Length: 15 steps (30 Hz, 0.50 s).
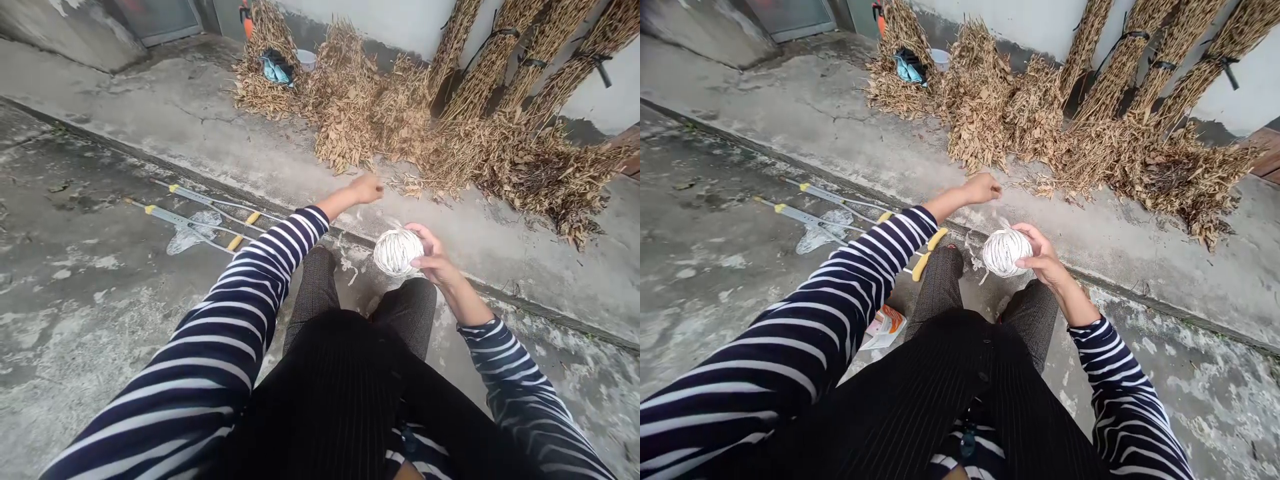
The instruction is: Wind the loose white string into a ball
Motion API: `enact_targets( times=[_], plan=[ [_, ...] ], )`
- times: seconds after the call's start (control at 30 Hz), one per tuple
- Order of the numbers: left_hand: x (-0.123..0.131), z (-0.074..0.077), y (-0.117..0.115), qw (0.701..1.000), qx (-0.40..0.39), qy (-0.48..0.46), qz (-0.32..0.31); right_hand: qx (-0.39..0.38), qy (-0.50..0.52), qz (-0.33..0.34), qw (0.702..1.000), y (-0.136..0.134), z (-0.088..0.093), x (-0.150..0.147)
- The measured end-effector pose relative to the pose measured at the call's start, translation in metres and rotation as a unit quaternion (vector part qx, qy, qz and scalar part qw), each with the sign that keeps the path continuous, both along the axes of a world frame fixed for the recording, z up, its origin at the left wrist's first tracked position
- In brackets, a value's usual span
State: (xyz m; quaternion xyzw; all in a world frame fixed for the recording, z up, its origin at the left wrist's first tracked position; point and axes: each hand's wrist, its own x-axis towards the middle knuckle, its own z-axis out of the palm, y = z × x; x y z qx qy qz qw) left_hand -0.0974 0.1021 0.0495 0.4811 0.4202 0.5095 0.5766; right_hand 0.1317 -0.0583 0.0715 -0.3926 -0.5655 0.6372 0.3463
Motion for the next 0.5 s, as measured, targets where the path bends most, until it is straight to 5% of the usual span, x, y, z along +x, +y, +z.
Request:
enact_targets(
  times=[0.13, 0.27, 0.5],
  plan=[
    [0.012, -0.006, -0.053, 0.992, 0.035, 0.091, -0.084, -0.001, -0.001, -0.018, 1.0, 0.001, 0.001, 0.004],
    [0.015, 0.001, -0.104, 0.986, 0.021, 0.006, -0.167, 0.013, -0.012, -0.02, 1.0, 0.003, 0.003, 0.01],
    [0.002, 0.013, -0.109, 0.969, -0.017, 0.018, -0.246, -0.02, 0.02, -0.031, 0.999, -0.001, 0.007, 0.013]
  ],
)
